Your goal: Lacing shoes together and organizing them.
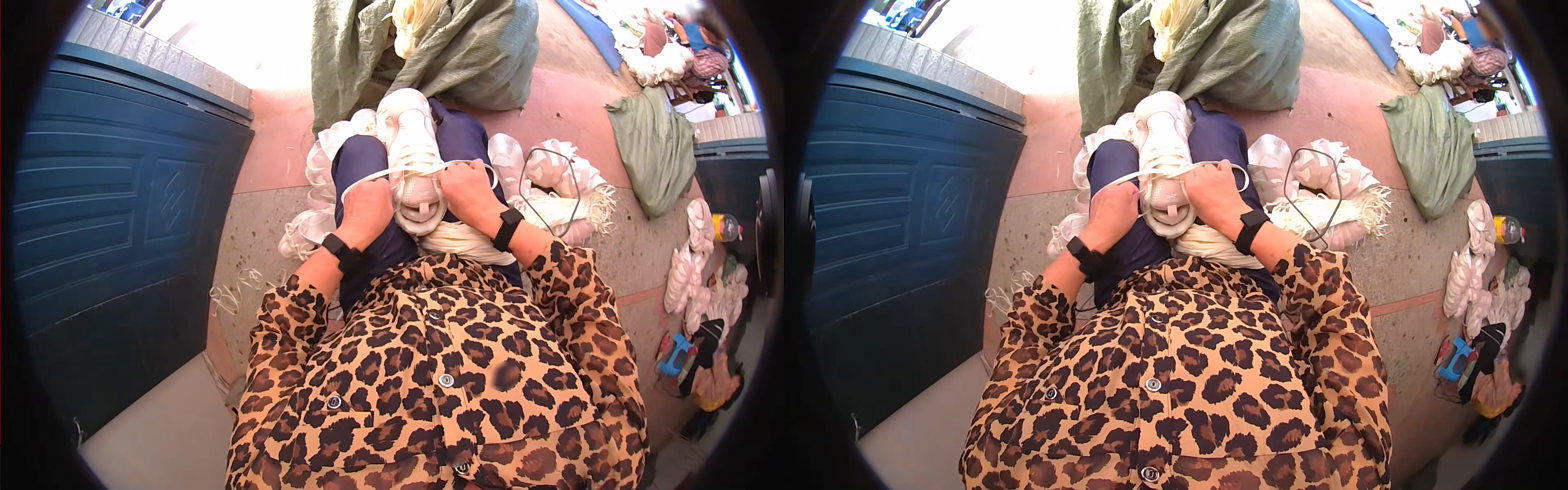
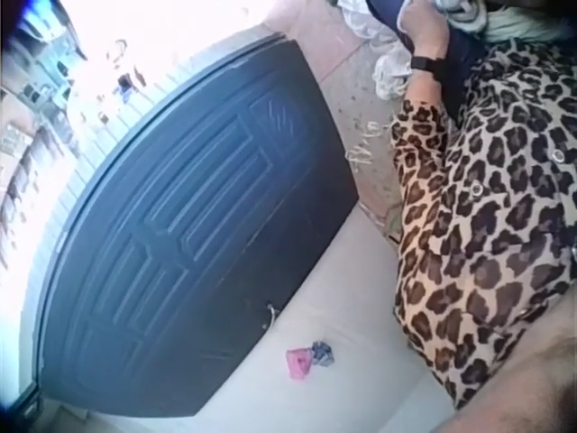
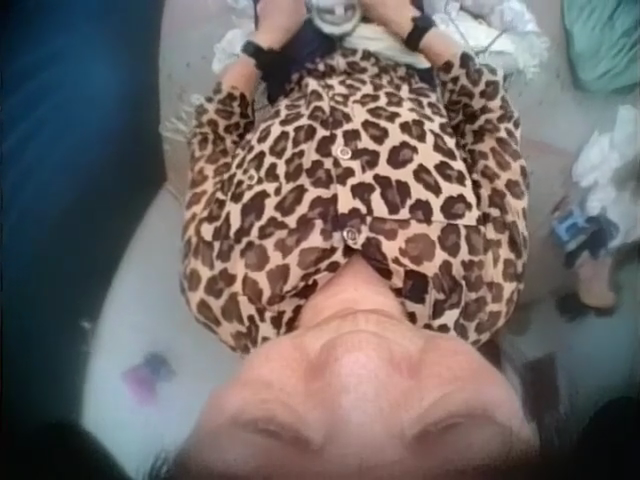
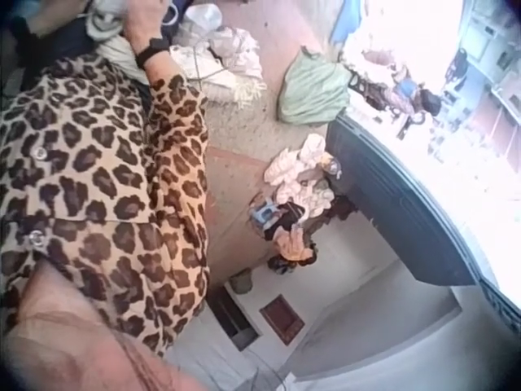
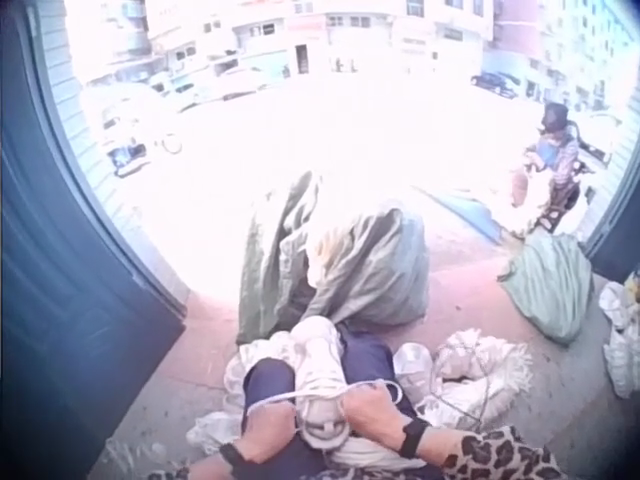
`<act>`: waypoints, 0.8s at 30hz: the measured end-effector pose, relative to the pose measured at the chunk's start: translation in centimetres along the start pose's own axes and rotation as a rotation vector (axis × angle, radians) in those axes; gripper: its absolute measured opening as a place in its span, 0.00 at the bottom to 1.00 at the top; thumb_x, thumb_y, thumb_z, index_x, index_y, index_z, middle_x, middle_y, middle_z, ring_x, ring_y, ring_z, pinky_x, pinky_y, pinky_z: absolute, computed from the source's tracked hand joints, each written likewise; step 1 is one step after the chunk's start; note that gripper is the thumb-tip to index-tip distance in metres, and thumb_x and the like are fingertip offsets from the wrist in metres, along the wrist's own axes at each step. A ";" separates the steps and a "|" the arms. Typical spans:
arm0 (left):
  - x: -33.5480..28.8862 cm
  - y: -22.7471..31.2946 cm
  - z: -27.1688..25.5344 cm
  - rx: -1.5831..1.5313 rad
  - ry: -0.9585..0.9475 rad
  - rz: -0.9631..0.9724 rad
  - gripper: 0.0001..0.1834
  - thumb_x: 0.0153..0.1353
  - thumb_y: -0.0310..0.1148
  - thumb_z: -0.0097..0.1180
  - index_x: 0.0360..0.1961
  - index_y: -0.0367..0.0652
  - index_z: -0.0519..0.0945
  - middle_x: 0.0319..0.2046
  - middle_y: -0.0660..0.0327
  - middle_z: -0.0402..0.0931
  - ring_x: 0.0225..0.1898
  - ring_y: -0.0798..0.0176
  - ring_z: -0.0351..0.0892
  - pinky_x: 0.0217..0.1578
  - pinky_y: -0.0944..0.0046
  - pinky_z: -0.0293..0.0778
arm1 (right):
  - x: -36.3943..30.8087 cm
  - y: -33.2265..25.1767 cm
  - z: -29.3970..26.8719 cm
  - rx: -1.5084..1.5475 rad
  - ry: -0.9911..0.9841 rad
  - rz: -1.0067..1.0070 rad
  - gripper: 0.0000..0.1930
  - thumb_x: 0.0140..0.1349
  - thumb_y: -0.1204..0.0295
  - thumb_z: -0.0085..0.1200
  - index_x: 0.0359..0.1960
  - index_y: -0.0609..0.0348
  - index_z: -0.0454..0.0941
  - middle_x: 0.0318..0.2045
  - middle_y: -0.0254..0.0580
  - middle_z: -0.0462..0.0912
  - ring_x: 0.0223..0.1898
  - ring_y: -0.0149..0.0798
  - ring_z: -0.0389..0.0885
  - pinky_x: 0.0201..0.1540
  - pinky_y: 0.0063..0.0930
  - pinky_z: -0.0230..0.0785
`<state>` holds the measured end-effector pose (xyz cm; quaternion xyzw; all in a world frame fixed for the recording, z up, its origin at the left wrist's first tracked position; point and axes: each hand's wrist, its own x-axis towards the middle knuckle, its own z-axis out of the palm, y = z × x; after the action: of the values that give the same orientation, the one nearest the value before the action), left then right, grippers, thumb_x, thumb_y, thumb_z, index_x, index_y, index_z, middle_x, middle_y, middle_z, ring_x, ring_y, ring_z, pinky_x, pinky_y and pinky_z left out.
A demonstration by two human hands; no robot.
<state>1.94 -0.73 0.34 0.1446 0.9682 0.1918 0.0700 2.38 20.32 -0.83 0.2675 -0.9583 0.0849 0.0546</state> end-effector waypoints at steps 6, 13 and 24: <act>1.3 1.3 -1.2 0.159 -0.088 0.182 0.06 0.48 0.27 0.50 0.21 0.38 0.78 0.20 0.49 0.76 0.26 0.47 0.79 0.27 0.53 0.74 | -0.2 -0.3 0.0 -0.004 -0.006 0.034 0.04 0.47 0.75 0.49 0.25 0.56 0.75 0.24 0.39 0.76 0.32 0.39 0.75 0.40 0.34 0.59; 1.7 3.1 0.6 0.252 -0.083 0.274 0.05 0.47 0.27 0.52 0.21 0.39 0.79 0.21 0.52 0.77 0.28 0.52 0.80 0.27 0.56 0.75 | -0.2 -0.4 0.3 0.034 -0.002 0.037 0.04 0.47 0.75 0.49 0.25 0.56 0.75 0.23 0.40 0.76 0.31 0.40 0.75 0.40 0.35 0.59; -0.7 2.7 -0.4 0.298 0.204 0.168 0.08 0.50 0.37 0.57 0.23 0.44 0.77 0.23 0.60 0.75 0.35 0.57 0.71 0.34 0.55 0.63 | -0.9 -0.8 -1.3 0.094 0.073 0.166 0.06 0.50 0.68 0.55 0.29 0.55 0.78 0.29 0.41 0.77 0.37 0.40 0.73 0.42 0.38 0.59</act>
<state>3.17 1.30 1.76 0.2137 0.9724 0.0650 -0.0669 3.70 20.33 0.40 0.1860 -0.9695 0.1436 0.0699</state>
